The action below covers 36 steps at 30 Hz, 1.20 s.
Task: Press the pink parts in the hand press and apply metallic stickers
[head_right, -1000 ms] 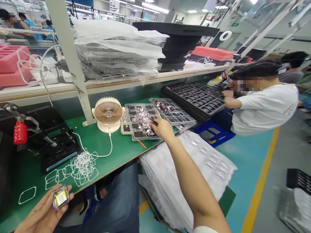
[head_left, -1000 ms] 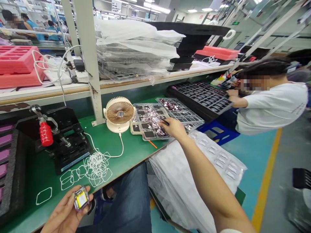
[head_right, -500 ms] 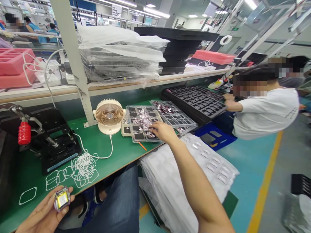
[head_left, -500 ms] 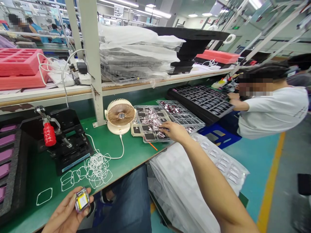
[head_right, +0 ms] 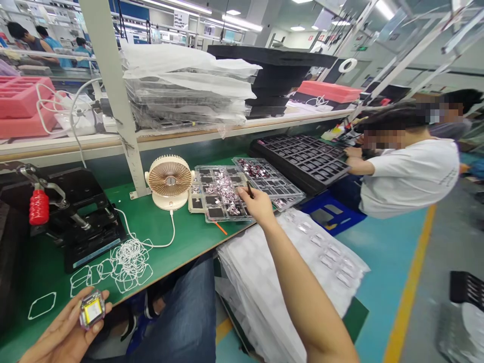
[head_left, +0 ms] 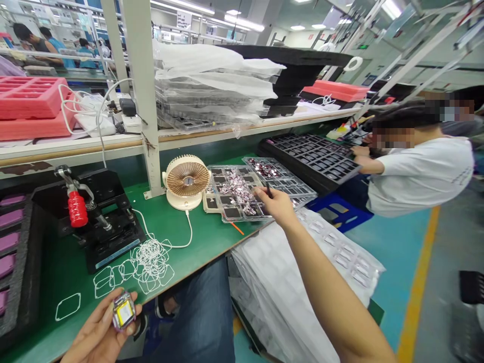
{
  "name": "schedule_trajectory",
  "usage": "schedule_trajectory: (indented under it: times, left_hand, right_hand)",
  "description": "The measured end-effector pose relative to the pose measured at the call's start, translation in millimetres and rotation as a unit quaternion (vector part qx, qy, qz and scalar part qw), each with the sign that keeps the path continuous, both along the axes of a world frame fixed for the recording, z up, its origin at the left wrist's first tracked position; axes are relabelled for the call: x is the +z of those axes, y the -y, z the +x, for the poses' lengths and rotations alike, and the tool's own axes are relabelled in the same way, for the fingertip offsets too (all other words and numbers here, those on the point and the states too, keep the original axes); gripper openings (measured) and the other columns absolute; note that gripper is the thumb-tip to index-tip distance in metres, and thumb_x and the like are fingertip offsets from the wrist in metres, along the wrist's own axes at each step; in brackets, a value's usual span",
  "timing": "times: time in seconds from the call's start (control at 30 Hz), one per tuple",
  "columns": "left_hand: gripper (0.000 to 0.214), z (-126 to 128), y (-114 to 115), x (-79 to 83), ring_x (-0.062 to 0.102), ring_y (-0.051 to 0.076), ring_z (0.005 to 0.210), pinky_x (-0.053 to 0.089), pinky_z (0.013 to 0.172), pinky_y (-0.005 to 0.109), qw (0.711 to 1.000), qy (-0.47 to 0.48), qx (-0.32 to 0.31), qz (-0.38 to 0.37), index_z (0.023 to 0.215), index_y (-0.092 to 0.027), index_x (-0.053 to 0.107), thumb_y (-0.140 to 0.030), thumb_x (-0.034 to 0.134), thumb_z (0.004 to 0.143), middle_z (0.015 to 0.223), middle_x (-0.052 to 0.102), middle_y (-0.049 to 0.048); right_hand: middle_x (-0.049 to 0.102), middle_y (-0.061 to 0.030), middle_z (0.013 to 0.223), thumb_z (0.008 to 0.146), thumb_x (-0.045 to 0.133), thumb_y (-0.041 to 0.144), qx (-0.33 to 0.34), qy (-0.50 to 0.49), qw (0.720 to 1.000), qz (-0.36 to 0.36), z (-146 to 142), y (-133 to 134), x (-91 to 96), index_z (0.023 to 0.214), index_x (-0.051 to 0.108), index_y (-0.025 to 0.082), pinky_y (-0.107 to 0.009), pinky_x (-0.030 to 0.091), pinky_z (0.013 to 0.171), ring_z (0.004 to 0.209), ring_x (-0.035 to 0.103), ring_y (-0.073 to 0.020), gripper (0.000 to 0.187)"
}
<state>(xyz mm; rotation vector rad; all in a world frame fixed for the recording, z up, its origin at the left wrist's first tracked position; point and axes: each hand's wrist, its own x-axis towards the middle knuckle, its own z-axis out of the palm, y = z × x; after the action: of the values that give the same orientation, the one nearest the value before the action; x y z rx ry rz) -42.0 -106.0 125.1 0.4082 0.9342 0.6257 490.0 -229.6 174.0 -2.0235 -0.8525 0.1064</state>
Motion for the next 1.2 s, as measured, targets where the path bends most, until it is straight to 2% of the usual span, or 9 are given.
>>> schedule_trajectory:
  times: [0.1,0.23,0.3,0.43,0.5,0.57,0.7,1.0,1.2]
  left_hand:
    - [0.061,5.1,-3.4,0.2,0.08,0.039,0.102,0.067,0.068,0.034,1.0,0.017,0.008,0.016,0.133,-0.028,0.077,-0.021,0.092,0.074,0.122,0.082,0.0134]
    - [0.052,22.4,2.6,19.6,0.078,0.039,0.109,0.066,0.072,0.034,0.998,0.018,0.043,0.028,0.126,-0.023,0.08,-0.022,0.093,0.076,0.124,0.081,0.0163]
    - [0.037,32.6,6.2,29.9,0.077,0.038,0.111,0.065,0.077,0.035,0.997,0.032,0.051,0.053,0.116,-0.02,0.083,-0.026,0.092,0.08,0.125,0.079,0.017]
    - [0.028,42.6,2.9,35.6,0.076,0.029,0.107,0.064,0.085,0.038,0.987,0.062,0.064,0.136,0.11,-0.02,0.084,-0.03,0.09,0.084,0.12,0.079,0.0121]
    - [0.026,39.7,0.9,35.1,0.075,0.026,0.104,0.062,0.089,0.039,0.983,0.057,0.075,0.16,0.109,-0.021,0.084,-0.032,0.089,0.086,0.116,0.079,0.0102]
    - [0.027,33.4,0.7,34.9,0.075,0.025,0.103,0.061,0.092,0.04,0.981,0.049,0.083,0.171,0.109,-0.022,0.084,-0.034,0.09,0.085,0.114,0.08,0.0098]
    - [0.032,20.5,0.4,33.7,0.073,0.027,0.111,0.058,0.095,0.038,0.979,0.036,0.101,0.175,0.11,-0.023,0.084,-0.034,0.093,0.081,0.12,0.078,0.0104]
    - [0.02,14.6,-2.0,23.9,0.07,0.028,0.119,0.056,0.099,0.037,0.964,0.015,0.138,0.225,0.101,-0.023,0.085,-0.031,0.09,0.084,0.132,0.07,0.0095]
    - [0.047,14.3,-0.7,22.5,0.07,0.03,0.121,0.056,0.102,0.042,0.967,0.018,0.155,0.204,0.124,-0.028,0.079,-0.03,0.093,0.08,0.125,0.076,0.0103]
  right_hand:
    - [0.069,-0.0061,0.079,0.08,0.069,0.085,0.049,-0.131,0.989,0.058,-29.5,-1.4,17.3,0.089,0.071,0.018,-0.025,0.026,0.038,0.044,0.026,-0.0076,0.068]
    - [0.067,-0.0035,0.078,0.081,0.079,0.078,0.148,-0.274,0.947,0.08,-108.8,-10.0,21.5,0.085,0.071,0.02,-0.022,0.02,0.034,0.043,0.017,-0.0046,0.058]
    - [0.069,-0.0038,0.077,0.088,0.08,0.069,0.193,-0.317,0.925,0.079,-162.0,-17.4,15.1,0.092,0.077,0.021,-0.022,0.022,0.034,0.042,0.021,-0.0051,0.048]
    - [0.078,-0.007,0.089,0.1,0.076,0.045,0.316,-0.204,0.922,0.085,-264.7,-33.5,6.0,0.102,0.085,0.028,-0.027,0.055,0.053,0.064,0.066,-0.0174,0.02]
    - [0.079,-0.0059,0.093,0.103,0.072,0.033,0.389,-0.138,0.904,0.11,-302.5,-43.3,5.3,0.109,0.085,0.031,-0.03,0.061,0.065,0.078,0.073,-0.0208,0.014]
    - [0.078,-0.004,0.092,0.104,0.069,0.024,0.436,-0.117,0.882,0.136,-327.9,-54.5,4.4,0.118,0.082,0.033,-0.029,0.062,0.064,0.075,0.073,-0.0193,0.021]
    - [0.077,-0.0034,0.093,0.103,0.067,0.016,0.463,-0.085,0.869,0.154,-348.8,-72.8,-3.6,0.124,0.079,0.032,-0.029,0.063,0.068,0.077,0.074,-0.0187,0.029]
    - [0.079,-0.0052,0.107,0.101,0.067,0.009,0.452,0.021,0.876,0.164,-357.2,-80.4,-23.5,0.126,0.073,0.03,-0.031,0.065,0.074,0.092,0.077,-0.021,0.033]
    - [0.079,-0.0047,0.105,0.101,0.07,0.01,0.441,0.021,0.881,0.17,-359.1,-81.0,-28.1,0.121,0.071,0.029,-0.03,0.065,0.076,0.091,0.078,-0.02,0.028]
